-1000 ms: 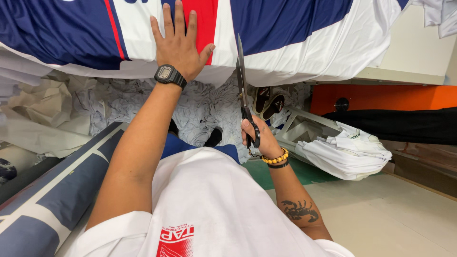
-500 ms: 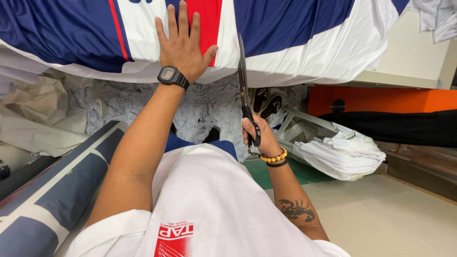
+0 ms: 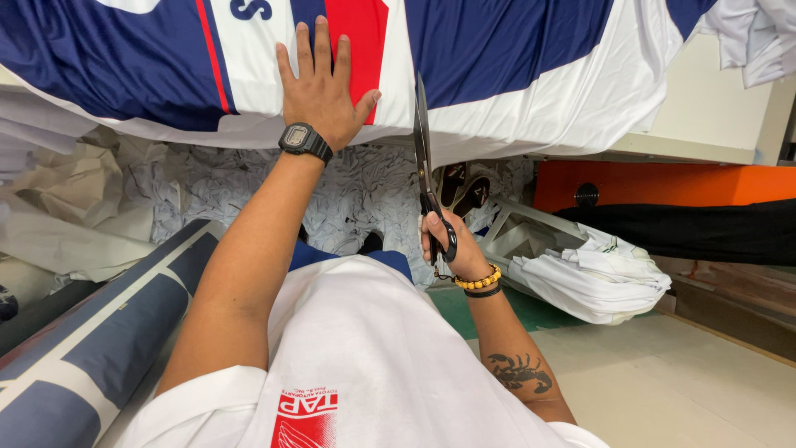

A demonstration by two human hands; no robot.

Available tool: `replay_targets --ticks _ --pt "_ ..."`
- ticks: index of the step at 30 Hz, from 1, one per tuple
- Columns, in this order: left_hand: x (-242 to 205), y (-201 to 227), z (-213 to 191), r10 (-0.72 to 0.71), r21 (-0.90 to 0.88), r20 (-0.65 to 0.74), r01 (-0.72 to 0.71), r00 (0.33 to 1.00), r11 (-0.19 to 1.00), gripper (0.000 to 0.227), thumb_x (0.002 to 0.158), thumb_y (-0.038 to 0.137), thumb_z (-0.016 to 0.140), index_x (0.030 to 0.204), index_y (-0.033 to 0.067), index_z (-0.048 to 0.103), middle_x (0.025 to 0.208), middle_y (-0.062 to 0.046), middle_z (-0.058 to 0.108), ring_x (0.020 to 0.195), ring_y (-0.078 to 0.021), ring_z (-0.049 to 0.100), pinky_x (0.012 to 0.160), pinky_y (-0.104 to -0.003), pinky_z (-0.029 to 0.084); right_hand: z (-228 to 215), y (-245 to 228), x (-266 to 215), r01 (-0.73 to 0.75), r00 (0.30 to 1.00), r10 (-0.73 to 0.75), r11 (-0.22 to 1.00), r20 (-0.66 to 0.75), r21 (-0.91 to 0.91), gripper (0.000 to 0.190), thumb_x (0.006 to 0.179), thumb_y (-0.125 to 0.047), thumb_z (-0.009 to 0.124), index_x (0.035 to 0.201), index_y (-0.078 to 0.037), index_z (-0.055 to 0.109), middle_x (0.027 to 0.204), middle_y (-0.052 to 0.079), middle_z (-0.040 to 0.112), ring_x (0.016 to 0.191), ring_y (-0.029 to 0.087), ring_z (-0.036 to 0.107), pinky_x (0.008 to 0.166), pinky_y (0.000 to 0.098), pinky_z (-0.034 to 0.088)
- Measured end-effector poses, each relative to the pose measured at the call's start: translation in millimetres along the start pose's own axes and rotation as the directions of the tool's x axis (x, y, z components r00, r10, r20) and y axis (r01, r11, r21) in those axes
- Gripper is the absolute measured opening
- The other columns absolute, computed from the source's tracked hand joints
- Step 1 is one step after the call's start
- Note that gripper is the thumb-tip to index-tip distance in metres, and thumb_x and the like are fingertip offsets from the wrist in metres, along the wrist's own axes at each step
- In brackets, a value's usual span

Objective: The person uses shears to cut a blue, white, and red jersey laid flat on a table. They repeatedly smooth the fabric with one hand while cutting along seams and edges with the other, separating sections of the garment.

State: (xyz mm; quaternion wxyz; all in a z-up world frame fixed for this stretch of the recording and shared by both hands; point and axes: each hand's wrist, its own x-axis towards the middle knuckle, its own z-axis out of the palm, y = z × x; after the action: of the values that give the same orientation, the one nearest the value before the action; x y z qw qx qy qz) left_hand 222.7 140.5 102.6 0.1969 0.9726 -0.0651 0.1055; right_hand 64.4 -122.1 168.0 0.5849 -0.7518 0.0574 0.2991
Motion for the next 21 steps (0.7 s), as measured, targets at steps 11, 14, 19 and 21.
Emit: replay_targets --ticks 11,14,19,21 --pt "0.3 0.8 1.8 -0.013 0.015 0.015 0.013 1.0 1.0 0.088 0.099 0.068 0.053 0.16 0.005 0.042 0.167 -0.026 0.022 0.153 -0.0457 0.018 0.12 -0.068 0.009 -5.8 -19.2 26.7 -0.009 1.0 0.01 0.999 -0.008 0.032 0.054 0.102 -0.058 0.048 0.087 -0.006 0.056 0.065 0.004 0.059 0.054 0.013 0.06 0.053 0.0262 0.05" --pt "1.0 0.2 2.3 -0.011 0.02 0.012 0.011 1.0 1.0 0.088 0.099 0.068 0.054 0.16 0.0049 0.043 0.167 -0.026 0.022 0.152 -0.0459 0.018 0.12 -0.068 0.01 -7.9 -21.1 31.2 -0.024 1.0 0.024 0.997 -0.002 0.077 0.053 0.101 -0.057 0.05 0.087 -0.006 0.057 0.065 0.004 0.059 0.053 0.013 0.06 0.053 0.0265 0.051" --pt "0.8 0.2 2.4 -0.014 0.02 0.015 0.014 1.0 1.0 0.088 0.098 0.068 0.054 0.159 0.0053 0.043 0.167 -0.026 0.022 0.153 -0.0456 0.018 0.12 -0.068 0.01 -11.9 -21.4 37.0 -0.026 1.0 0.025 0.995 0.006 0.099 0.052 0.101 -0.057 0.051 0.088 -0.007 0.057 0.065 0.003 0.059 0.054 0.013 0.059 0.053 0.026 0.051" --pt "1.5 0.0 1.5 -0.017 0.022 0.028 0.016 0.999 1.0 0.089 0.098 0.068 0.054 0.159 0.0052 0.042 0.166 -0.026 0.022 0.153 -0.0455 0.018 0.12 -0.068 0.01 -13.0 -21.2 38.4 -0.026 1.0 0.026 0.996 0.002 0.083 0.052 0.101 -0.057 0.051 0.087 -0.007 0.057 0.065 0.003 0.059 0.053 0.013 0.059 0.053 0.0257 0.05"
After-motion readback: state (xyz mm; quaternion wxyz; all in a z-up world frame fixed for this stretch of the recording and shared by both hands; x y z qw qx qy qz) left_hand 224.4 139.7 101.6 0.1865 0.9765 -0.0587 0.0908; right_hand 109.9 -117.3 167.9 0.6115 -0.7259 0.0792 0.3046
